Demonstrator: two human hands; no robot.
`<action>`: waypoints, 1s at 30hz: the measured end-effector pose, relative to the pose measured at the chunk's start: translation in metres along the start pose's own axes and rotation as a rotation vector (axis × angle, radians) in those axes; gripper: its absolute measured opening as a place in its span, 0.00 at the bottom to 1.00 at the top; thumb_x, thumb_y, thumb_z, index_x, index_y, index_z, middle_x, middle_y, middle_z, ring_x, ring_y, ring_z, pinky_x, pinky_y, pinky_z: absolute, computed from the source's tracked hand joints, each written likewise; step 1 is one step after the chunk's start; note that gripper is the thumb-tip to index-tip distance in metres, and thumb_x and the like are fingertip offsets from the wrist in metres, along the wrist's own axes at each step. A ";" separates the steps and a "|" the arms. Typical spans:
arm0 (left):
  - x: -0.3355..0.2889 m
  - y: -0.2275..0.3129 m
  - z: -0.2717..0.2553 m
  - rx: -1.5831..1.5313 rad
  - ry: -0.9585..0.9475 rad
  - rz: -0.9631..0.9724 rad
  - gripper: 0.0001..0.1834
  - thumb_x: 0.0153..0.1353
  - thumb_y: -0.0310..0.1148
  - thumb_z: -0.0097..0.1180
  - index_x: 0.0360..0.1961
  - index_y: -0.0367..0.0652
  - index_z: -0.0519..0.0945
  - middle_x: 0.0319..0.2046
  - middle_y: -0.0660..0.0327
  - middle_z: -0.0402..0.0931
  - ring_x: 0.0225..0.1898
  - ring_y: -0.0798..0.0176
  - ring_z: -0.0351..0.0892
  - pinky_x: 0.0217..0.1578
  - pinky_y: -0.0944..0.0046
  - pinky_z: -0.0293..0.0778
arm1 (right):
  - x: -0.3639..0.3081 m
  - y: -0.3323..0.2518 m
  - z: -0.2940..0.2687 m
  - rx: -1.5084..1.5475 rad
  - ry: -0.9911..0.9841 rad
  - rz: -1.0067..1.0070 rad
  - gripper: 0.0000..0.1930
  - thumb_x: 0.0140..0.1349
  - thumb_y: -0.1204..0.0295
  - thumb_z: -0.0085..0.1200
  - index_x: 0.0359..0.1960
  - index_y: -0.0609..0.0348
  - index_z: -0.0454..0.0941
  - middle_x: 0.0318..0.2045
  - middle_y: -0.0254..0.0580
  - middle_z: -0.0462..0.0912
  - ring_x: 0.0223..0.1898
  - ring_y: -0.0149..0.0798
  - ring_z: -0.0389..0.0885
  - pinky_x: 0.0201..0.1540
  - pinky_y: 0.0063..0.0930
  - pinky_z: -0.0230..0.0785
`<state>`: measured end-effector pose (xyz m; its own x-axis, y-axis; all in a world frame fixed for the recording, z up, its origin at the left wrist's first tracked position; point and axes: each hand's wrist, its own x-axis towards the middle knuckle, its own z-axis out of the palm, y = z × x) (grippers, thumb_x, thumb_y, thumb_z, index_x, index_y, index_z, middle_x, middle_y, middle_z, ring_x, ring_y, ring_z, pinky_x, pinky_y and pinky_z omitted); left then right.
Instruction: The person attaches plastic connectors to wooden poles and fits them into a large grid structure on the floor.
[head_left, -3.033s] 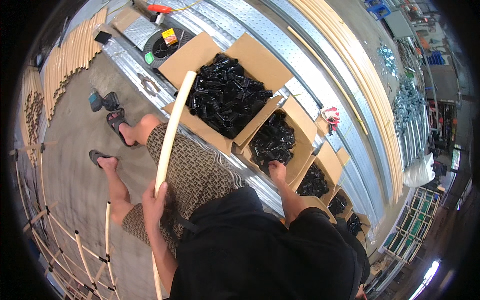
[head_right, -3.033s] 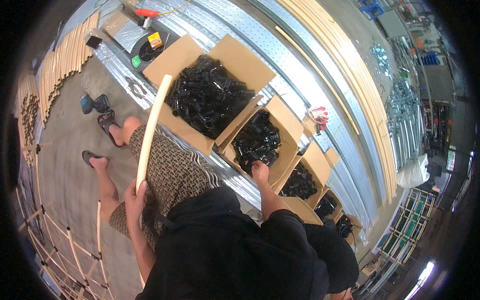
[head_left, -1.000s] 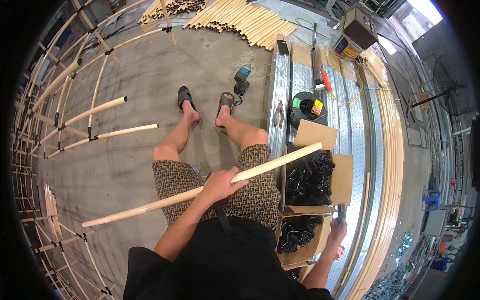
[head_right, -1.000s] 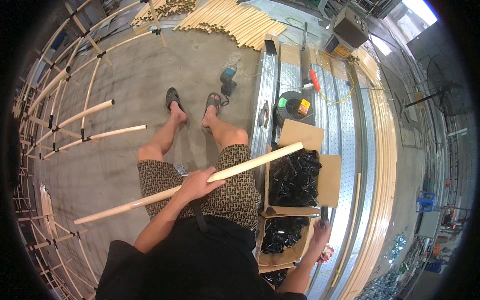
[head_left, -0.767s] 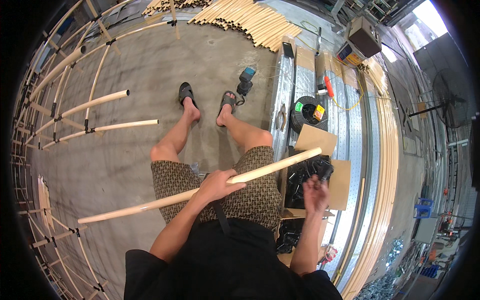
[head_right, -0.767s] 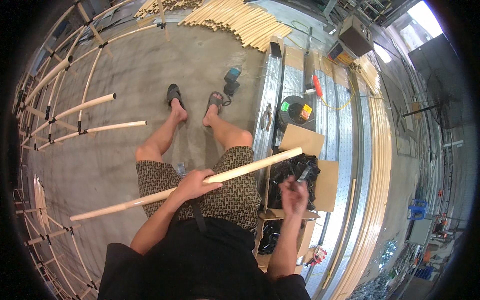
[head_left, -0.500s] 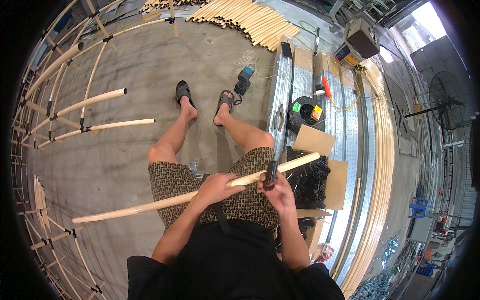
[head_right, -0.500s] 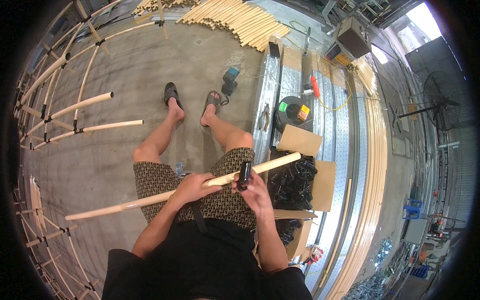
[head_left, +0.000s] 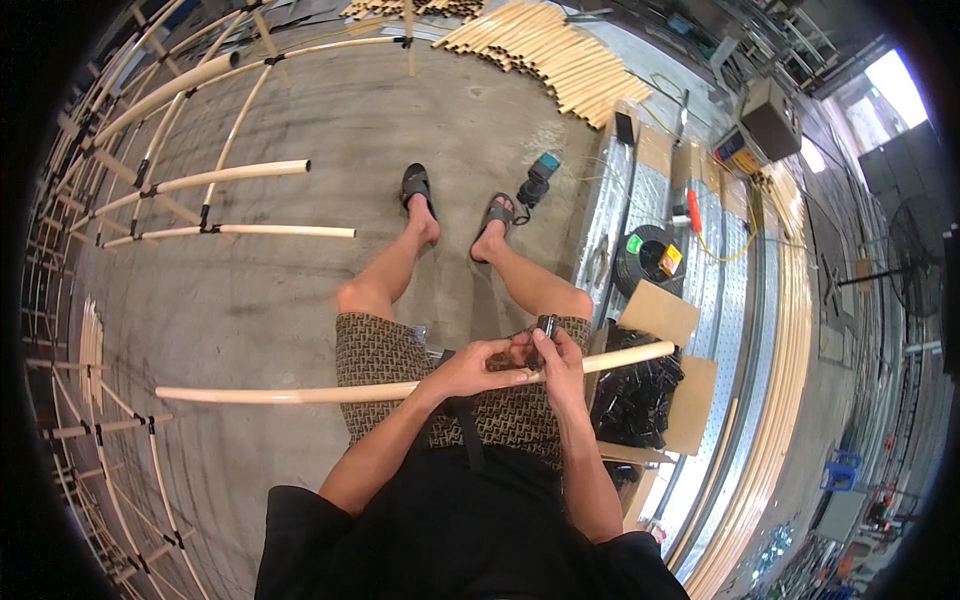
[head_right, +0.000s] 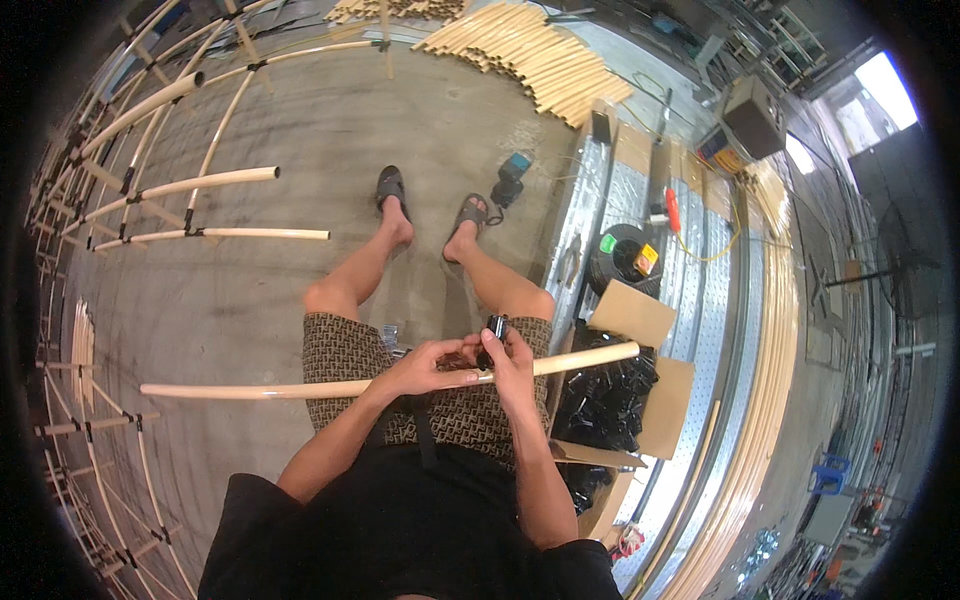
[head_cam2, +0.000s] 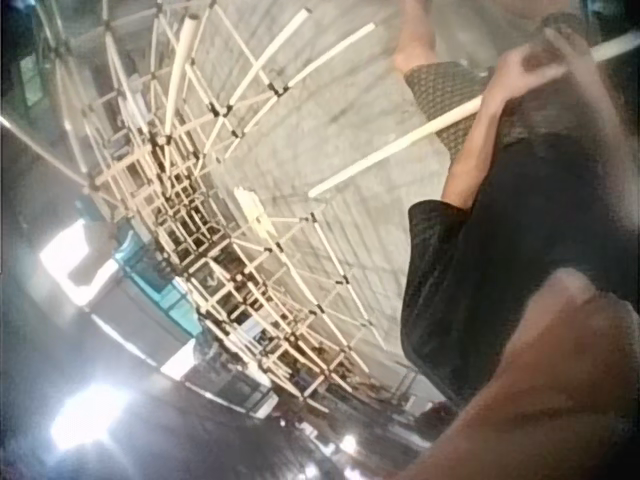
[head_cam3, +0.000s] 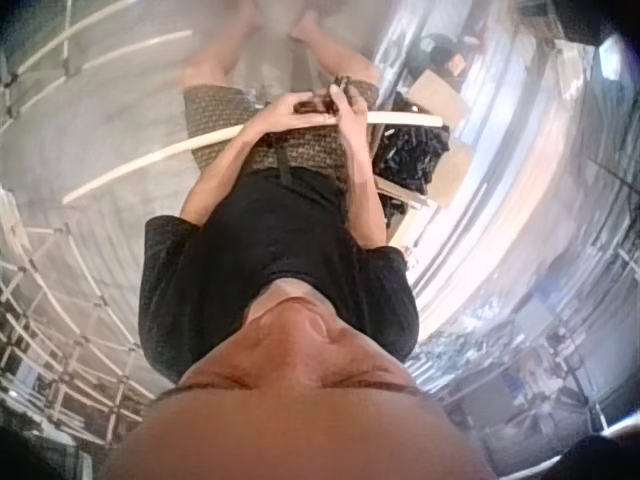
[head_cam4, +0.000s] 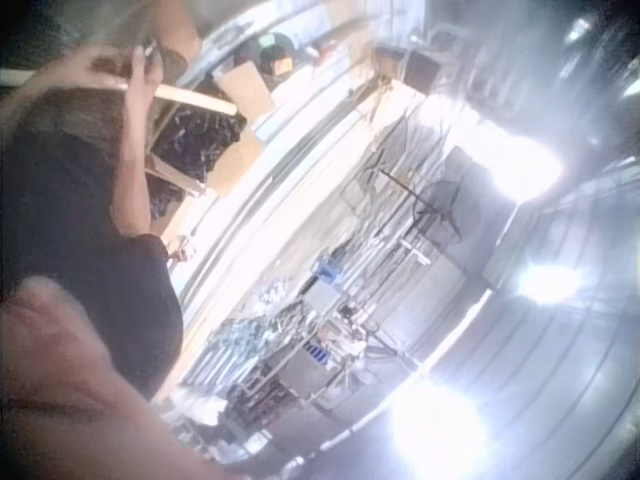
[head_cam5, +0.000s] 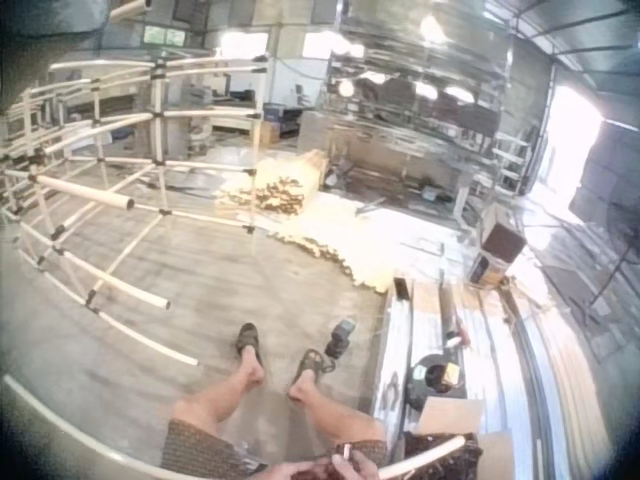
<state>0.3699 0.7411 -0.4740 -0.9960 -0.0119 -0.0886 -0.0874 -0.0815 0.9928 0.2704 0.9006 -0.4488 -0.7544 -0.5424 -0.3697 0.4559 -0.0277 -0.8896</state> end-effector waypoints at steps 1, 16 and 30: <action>-0.003 0.002 -0.004 -0.057 0.025 -0.029 0.27 0.65 0.40 0.68 0.60 0.33 0.78 0.46 0.59 0.84 0.46 0.66 0.82 0.50 0.62 0.77 | 0.003 -0.004 0.010 -0.025 -0.053 -0.031 0.13 0.75 0.67 0.52 0.51 0.65 0.76 0.44 0.46 0.86 0.43 0.34 0.85 0.48 0.28 0.78; -0.012 -0.026 -0.013 -0.487 0.233 -0.257 0.15 0.73 0.39 0.58 0.37 0.36 0.84 0.30 0.64 0.83 0.32 0.72 0.81 0.35 0.69 0.75 | 0.022 0.021 0.041 -0.502 -0.173 -0.427 0.19 0.71 0.70 0.55 0.59 0.68 0.71 0.60 0.54 0.79 0.59 0.44 0.79 0.64 0.39 0.68; -0.014 -0.031 -0.016 -0.066 0.553 -0.319 0.12 0.69 0.32 0.57 0.45 0.37 0.88 0.22 0.66 0.78 0.21 0.74 0.71 0.22 0.68 0.67 | 0.004 0.013 0.051 -0.813 -0.041 -0.652 0.20 0.57 0.75 0.68 0.51 0.68 0.81 0.48 0.52 0.83 0.48 0.45 0.82 0.53 0.35 0.74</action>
<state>0.3864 0.7280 -0.5048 -0.7626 -0.4878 -0.4249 -0.3591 -0.2271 0.9052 0.2978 0.8552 -0.4477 -0.7166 -0.6539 0.2427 -0.5007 0.2400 -0.8317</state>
